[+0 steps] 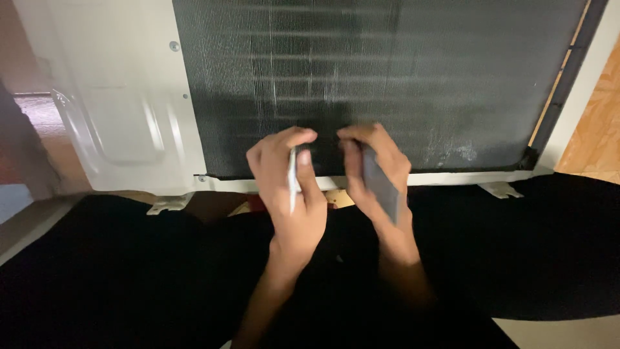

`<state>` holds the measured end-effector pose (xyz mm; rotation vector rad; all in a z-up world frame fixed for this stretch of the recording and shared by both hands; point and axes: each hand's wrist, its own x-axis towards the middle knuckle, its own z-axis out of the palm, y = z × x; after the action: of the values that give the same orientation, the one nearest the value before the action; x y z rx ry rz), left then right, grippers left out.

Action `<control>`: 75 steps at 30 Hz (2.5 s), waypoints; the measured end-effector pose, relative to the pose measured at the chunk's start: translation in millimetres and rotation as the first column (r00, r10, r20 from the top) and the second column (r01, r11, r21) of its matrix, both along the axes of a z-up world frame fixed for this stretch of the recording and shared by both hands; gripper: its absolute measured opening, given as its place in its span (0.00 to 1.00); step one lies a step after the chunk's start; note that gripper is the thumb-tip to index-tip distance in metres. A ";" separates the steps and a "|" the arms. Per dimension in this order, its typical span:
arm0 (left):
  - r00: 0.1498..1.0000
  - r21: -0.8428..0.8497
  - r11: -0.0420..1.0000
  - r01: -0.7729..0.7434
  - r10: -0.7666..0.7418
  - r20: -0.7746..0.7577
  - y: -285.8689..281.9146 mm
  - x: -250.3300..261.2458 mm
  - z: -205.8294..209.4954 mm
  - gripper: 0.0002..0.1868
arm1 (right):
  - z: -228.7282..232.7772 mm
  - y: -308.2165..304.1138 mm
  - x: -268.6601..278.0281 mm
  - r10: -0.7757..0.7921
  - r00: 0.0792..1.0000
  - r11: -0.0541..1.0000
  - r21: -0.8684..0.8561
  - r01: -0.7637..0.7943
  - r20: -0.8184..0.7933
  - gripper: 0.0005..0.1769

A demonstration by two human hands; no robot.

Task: Straighten the fins of an air conditioning unit using metal plates

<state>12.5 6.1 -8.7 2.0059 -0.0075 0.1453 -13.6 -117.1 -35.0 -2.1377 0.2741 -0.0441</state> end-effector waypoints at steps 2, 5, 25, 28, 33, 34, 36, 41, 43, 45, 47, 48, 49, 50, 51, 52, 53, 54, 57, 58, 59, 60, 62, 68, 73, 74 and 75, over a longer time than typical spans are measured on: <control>0.999 0.000 0.999 -0.035 0.035 0.007 1.0 0.4 6.4 0.11 | 0.9 -3.8 -6.4 0.012 1.000 0.999 0.039 -0.012 0.011 0.10; 0.998 -0.001 0.998 -0.063 0.063 -0.006 3.1 -0.6 6.8 0.11 | -0.9 1.2 -4.0 0.020 0.999 0.995 0.092 -0.022 0.031 0.09; 0.997 -0.033 0.997 -0.074 0.074 0.007 3.2 -4.1 0.9 0.09 | 8.7 16.2 3.9 0.039 0.990 0.986 0.152 -0.060 0.139 0.06; 0.998 -0.063 0.996 -0.066 0.066 -0.008 1.8 -3.1 3.1 0.09 | 11.9 17.2 8.3 0.108 0.991 0.992 0.050 -0.113 0.084 0.11; 0.998 -0.020 1.000 0.004 -0.005 -0.064 1.6 -3.4 5.6 0.07 | 26.5 21.6 14.9 0.159 0.986 0.987 -0.036 -0.157 0.049 0.13; 0.998 -0.021 1.000 0.004 -0.005 -0.064 1.6 -4.3 5.2 0.07 | 22.0 20.6 12.4 0.158 0.986 0.987 -0.037 -0.157 0.050 0.13; 0.998 -0.030 0.999 -0.022 0.020 -0.065 1.4 -6.2 3.9 0.10 | 12.5 18.6 7.1 0.132 0.982 0.991 -0.001 -0.133 0.136 0.12; 0.999 -0.059 0.998 -0.035 0.033 -0.033 6.0 -5.9 13.7 0.14 | 10.0 11.6 -14.3 0.084 0.983 0.987 0.120 -0.105 0.166 0.08; 0.999 -0.052 0.998 -0.046 0.046 -0.002 7.6 -7.6 14.5 0.14 | 8.8 12.3 -14.2 0.098 0.982 0.989 0.096 -0.115 0.160 0.12; 0.996 -0.072 0.994 -0.086 0.086 -0.003 7.6 -7.8 13.7 0.12 | 5.0 17.7 -4.3 0.127 0.965 0.968 0.182 -0.171 0.230 0.29; 0.996 -0.076 0.993 -0.088 0.087 -0.011 8.3 -8.1 13.2 0.12 | -0.3 20.1 -6.3 0.139 0.967 0.958 0.217 -0.186 0.215 0.32; 0.996 -0.081 0.993 -0.089 0.088 -0.020 8.9 -8.6 13.0 0.12 | -2.9 21.5 -7.6 0.152 0.968 0.947 0.251 -0.200 0.198 0.35; 0.996 -0.081 0.993 -0.090 0.089 -0.019 10.5 -8.9 11.4 0.12 | -2.3 22.3 -6.9 0.153 0.968 0.947 0.250 -0.201 0.199 0.35; 0.998 -0.066 0.996 -0.062 0.060 -0.033 11.7 -9.1 10.1 0.12 | -1.5 22.8 -6.1 0.170 0.971 0.947 0.245 -0.207 0.166 0.35; 0.998 -0.051 0.998 -0.034 0.031 -0.048 12.9 -9.3 8.8 0.12 | -0.7 23.1 -5.3 0.186 0.974 0.947 0.239 -0.214 0.133 0.36; 0.998 -0.052 0.998 -0.035 0.032 -0.047 13.7 -9.4 11.9 0.12 | 7.7 23.1 -3.6 0.187 0.973 0.947 0.237 -0.215 0.134 0.36; 0.994 -0.032 0.999 -0.011 0.007 -0.113 14.5 -9.6 15.2 0.10 | 16.2 23.0 -1.9 0.231 0.971 0.940 0.245 -0.239 0.060 0.35; 0.984 -0.013 1.000 0.013 -0.016 -0.179 15.4 -9.7 18.4 0.10 | 24.6 23.0 -0.1 0.275 0.961 0.931 0.256 -0.262 -0.015 0.35; 0.980 -0.021 0.999 0.031 -0.035 -0.198 15.6 -9.9 17.1 0.11 | 24.0 20.9 2.1 0.317 0.948 0.914 0.282 -0.293 -0.043 0.37; 0.980 -0.024 0.999 0.031 -0.035 -0.197 15.4 -11.1 18.2 0.11 | 24.9 19.1 1.8 0.317 0.947 0.914 0.279 -0.293 -0.044 0.37; 0.978 -0.017 0.999 0.049 -0.051 -0.202 15.2 -12.4 19.6 0.13 | 26.1 17.3 1.5 0.329 0.943 0.898 0.323 -0.298 -0.045 0.40; 0.977 -0.010 0.998 0.066 -0.067 -0.204 14.8 -13.2 20.7 0.14 | 27.0 15.3 1.8 0.342 0.939 0.880 0.365 -0.304 -0.043 0.44; 0.972 0.005 0.996 0.086 -0.083 -0.221 17.1 -13.6 23.9 0.16 | 29.4 13.6 3.8 0.368 0.929 0.870 0.369 -0.325 -0.048 0.43; 0.913 0.102 0.964 0.247 -0.196 -0.358 30.6 -6.7 40.5 0.27 | 47.9 23.8 12.8 0.372 0.928 0.877 0.340 -0.339 -0.035 0.39; 0.899 0.125 0.957 0.263 -0.196 -0.392 34.4 -4.3 48.2 0.27 | 49.4 25.4 15.2 0.395 0.915 0.900 0.235 -0.368 -0.082 0.38; 0.892 0.104 0.957 0.271 -0.209 -0.402 35.4 -3.0 49.7 0.28 | 54.0 25.7 17.6 0.395 0.909 0.905 0.226 -0.360 -0.135 0.39; 0.884 0.083 0.957 0.279 -0.222 -0.411 36.5 -1.6 51.2 0.29 | 58.6 26.0 20.0 0.393 0.900 0.910 0.218 -0.352 -0.187 0.39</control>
<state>11.0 42.6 42.5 2.1212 -0.0185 -0.4453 6.4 -91.1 23.6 -1.9807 -0.0080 0.4367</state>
